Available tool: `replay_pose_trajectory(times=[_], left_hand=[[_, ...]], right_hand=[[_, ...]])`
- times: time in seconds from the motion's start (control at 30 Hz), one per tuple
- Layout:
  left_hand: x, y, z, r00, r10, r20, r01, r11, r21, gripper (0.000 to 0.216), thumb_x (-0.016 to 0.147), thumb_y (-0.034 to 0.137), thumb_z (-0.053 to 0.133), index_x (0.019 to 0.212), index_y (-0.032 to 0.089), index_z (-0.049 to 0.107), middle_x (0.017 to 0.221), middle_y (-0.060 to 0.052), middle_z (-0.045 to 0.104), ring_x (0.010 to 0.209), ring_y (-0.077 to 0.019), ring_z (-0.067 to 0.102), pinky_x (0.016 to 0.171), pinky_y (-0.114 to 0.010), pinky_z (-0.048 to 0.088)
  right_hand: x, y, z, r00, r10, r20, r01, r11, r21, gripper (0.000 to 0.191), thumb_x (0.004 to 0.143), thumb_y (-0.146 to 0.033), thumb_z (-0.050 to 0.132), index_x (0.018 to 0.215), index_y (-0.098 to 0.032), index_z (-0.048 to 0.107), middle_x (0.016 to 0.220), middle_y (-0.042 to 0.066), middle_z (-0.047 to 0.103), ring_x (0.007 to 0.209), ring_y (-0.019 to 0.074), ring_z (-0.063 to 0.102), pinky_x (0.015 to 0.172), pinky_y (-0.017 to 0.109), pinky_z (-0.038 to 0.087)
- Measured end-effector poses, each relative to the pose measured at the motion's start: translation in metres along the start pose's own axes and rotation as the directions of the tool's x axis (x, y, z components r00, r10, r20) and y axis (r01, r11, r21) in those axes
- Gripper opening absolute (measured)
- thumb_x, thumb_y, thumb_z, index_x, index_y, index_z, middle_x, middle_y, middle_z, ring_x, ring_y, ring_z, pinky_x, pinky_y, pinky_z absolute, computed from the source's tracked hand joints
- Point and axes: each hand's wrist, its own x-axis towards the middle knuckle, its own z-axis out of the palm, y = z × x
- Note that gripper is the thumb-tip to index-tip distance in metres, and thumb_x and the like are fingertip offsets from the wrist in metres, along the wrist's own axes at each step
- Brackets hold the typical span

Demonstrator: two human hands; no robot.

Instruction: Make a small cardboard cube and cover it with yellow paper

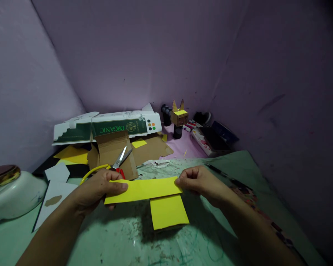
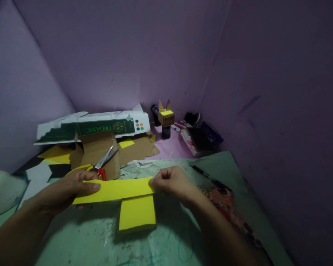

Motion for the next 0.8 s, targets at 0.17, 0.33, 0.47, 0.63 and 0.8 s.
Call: replay_pose_trajectory(times=[0.17,0.33,0.47,0.63,0.8], left_hand=[[0.0,-0.0005,-0.0015,1.0,-0.022,0.019,0.022,1.0,0.002,0.033,0.051,0.04,0.081,0.057,0.014,0.063,0.046,0.001,0.06,0.035,-0.0056,0.046,0.032,-0.015,0.037],[0.0012,-0.004,-0.0018,0.999,-0.024,0.025,0.023,0.999,0.044,0.032,0.053,0.041,0.08,0.057,0.014,0.063,0.045,0.002,0.057,0.034,-0.0058,0.045,0.033,-0.016,0.035],[0.0024,-0.0054,-0.0035,0.999,-0.014,0.031,0.012,0.997,0.072,0.033,0.053,0.043,0.078,0.056,0.014,0.063,0.044,0.002,0.056,0.034,-0.006,0.044,0.034,-0.017,0.034],[0.0027,-0.0054,-0.006,1.0,-0.007,0.022,0.004,0.994,0.107,0.033,0.053,0.044,0.078,0.057,0.015,0.064,0.047,0.001,0.057,0.038,-0.0077,0.046,0.037,-0.019,0.035],[0.001,-0.0023,-0.0036,1.0,-0.002,0.011,0.001,0.987,0.16,0.031,0.054,0.044,0.076,0.052,0.017,0.059,0.047,0.002,0.055,0.041,-0.0099,0.045,0.039,-0.022,0.033]], right_hand=[[0.0014,0.0013,0.0004,1.0,0.007,-0.003,-0.007,1.0,-0.019,0.025,0.06,-0.029,0.073,0.048,-0.018,0.054,0.04,-0.007,0.041,0.039,0.0048,0.027,0.041,0.024,0.016],[0.0001,-0.0004,0.0001,1.0,0.02,-0.02,-0.021,0.999,-0.045,0.026,0.059,-0.032,0.073,0.049,-0.018,0.054,0.04,-0.008,0.04,0.039,0.0046,0.026,0.042,0.024,0.014],[-0.0006,-0.0011,0.0003,0.999,0.026,-0.026,-0.028,0.997,-0.07,0.025,0.059,-0.032,0.073,0.05,-0.018,0.054,0.042,-0.008,0.04,0.04,0.0045,0.025,0.042,0.024,0.013],[0.0,-0.001,0.0008,0.999,0.025,-0.02,-0.027,0.994,-0.102,0.026,0.058,-0.034,0.072,0.05,-0.019,0.052,0.043,-0.008,0.038,0.041,0.0049,0.024,0.043,0.025,0.012],[0.0001,0.0015,0.0012,1.0,0.017,-0.012,-0.018,0.995,-0.103,0.027,0.057,-0.037,0.072,0.051,-0.018,0.053,0.046,-0.006,0.04,0.043,0.0056,0.026,0.045,0.025,0.015]])
